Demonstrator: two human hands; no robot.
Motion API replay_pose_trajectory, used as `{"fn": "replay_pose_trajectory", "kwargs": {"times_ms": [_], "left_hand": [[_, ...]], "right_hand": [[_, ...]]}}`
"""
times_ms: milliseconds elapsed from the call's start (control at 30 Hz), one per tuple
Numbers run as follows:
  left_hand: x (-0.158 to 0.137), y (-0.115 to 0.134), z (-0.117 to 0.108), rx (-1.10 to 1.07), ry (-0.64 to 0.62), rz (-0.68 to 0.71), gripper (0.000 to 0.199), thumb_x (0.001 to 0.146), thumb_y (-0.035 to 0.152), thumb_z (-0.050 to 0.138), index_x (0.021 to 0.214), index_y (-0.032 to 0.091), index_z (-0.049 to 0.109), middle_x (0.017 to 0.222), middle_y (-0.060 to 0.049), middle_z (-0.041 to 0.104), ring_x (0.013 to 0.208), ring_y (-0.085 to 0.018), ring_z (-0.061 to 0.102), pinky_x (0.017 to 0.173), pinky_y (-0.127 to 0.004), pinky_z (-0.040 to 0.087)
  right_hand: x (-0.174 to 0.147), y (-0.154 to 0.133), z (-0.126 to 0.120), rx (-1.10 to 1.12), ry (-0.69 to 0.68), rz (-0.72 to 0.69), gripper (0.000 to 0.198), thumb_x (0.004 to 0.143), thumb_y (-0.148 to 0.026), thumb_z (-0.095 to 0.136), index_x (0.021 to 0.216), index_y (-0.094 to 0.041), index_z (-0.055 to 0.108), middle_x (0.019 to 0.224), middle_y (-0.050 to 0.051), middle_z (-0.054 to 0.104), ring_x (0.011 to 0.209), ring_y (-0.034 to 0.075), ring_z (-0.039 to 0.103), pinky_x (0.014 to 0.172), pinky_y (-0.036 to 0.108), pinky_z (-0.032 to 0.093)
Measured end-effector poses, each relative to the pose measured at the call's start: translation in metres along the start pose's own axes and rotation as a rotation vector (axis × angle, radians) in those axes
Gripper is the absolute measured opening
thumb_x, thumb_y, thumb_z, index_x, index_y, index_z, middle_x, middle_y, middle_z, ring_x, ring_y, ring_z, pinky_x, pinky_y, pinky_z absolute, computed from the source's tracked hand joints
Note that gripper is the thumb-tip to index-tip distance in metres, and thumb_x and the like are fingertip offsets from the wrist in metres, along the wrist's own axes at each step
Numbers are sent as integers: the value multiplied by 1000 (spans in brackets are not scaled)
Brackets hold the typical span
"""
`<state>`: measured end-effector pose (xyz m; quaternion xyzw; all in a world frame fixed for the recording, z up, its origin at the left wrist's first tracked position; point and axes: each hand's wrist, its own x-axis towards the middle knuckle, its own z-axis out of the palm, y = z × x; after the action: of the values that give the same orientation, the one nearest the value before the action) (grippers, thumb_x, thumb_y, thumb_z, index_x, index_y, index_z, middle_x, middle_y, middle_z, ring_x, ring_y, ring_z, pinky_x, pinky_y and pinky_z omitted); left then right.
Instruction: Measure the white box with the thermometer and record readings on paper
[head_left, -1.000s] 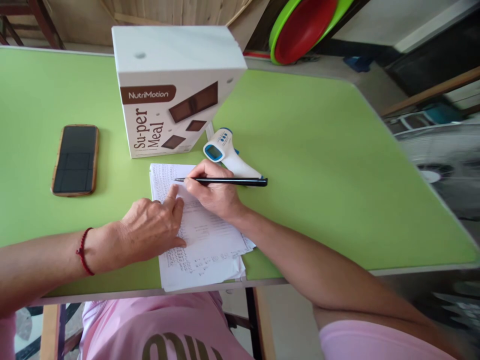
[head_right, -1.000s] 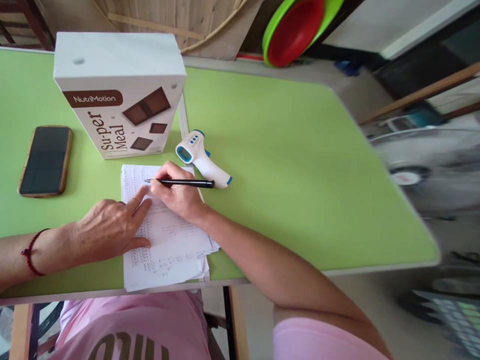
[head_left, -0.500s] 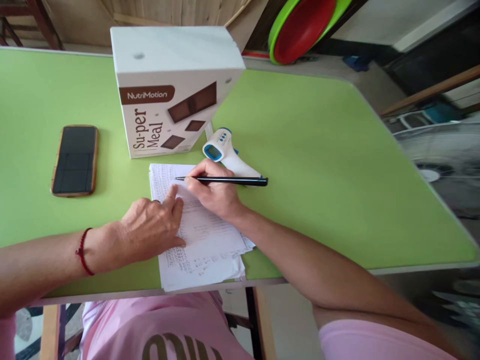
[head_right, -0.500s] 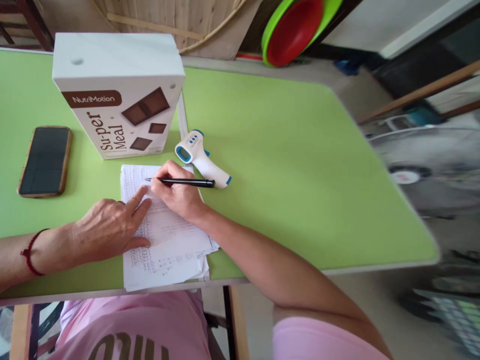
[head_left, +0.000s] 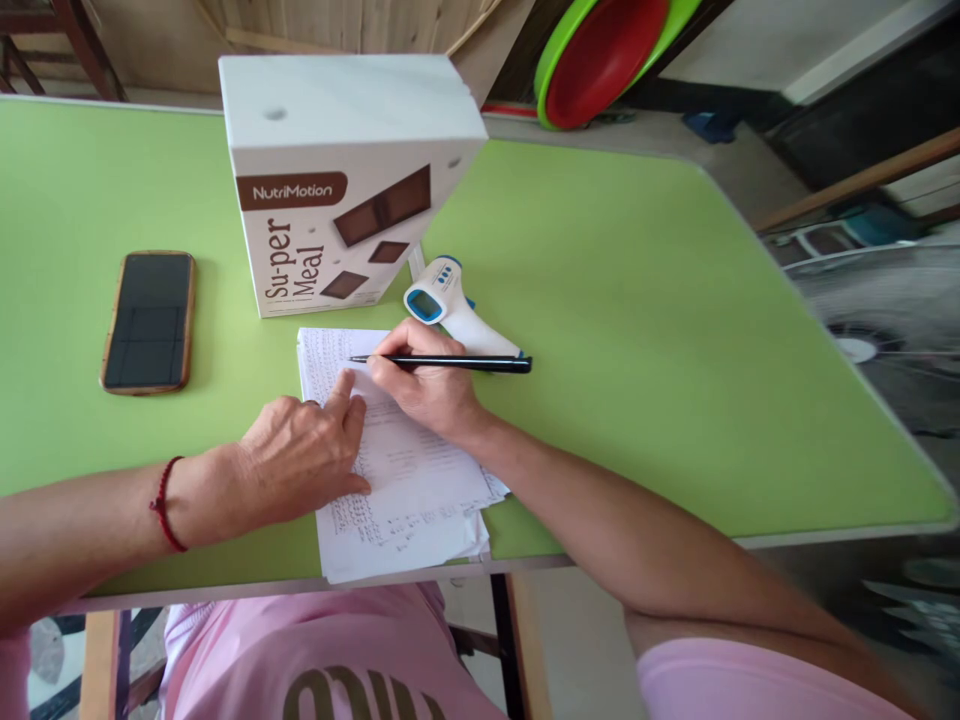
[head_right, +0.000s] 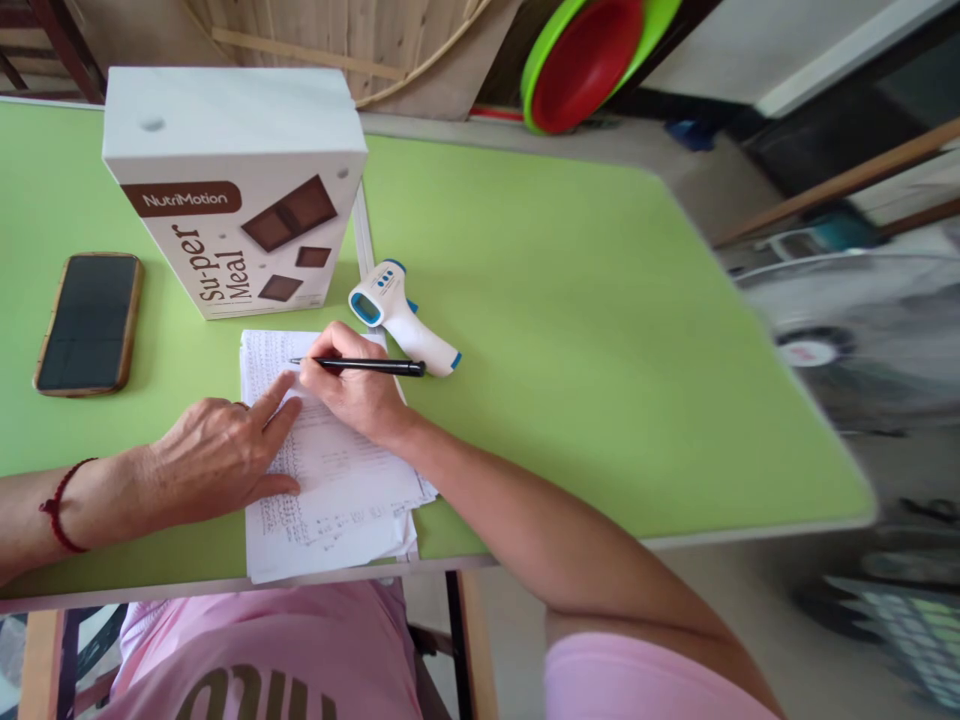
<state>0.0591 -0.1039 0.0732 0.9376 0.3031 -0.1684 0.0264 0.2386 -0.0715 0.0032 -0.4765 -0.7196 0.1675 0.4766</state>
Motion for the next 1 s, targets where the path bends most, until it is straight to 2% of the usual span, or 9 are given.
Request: {"fn": "replay_pose_trajectory", "kwargs": {"times_ms": [267, 500, 1000], "left_hand": [[0, 1, -1, 7, 7, -2, 70, 90, 60, 63, 134, 5, 58, 154, -33, 35, 73, -30, 75, 55, -38, 57], [0, 0, 1, 11, 17, -3, 71, 90, 61, 63, 134, 6, 58, 151, -35, 39, 71, -29, 75, 53, -35, 55], [0, 0, -1, 19, 20, 9, 68, 91, 59, 62, 133, 5, 59, 150, -34, 41, 71, -28, 75, 54, -36, 56]], "right_hand": [[-1, -1, -1, -10, -13, 11, 14, 79, -20, 59, 69, -24, 49, 56, -7, 57, 49, 10, 48, 48, 25, 41], [2, 1, -5, -28, 32, -5, 14, 79, -21, 59, 68, -23, 50, 56, -5, 57, 48, 10, 48, 47, 25, 40], [4, -1, -6, -23, -10, 40, 13, 77, -22, 57, 67, -23, 49, 55, -6, 56, 47, 10, 44, 47, 25, 40]]}}
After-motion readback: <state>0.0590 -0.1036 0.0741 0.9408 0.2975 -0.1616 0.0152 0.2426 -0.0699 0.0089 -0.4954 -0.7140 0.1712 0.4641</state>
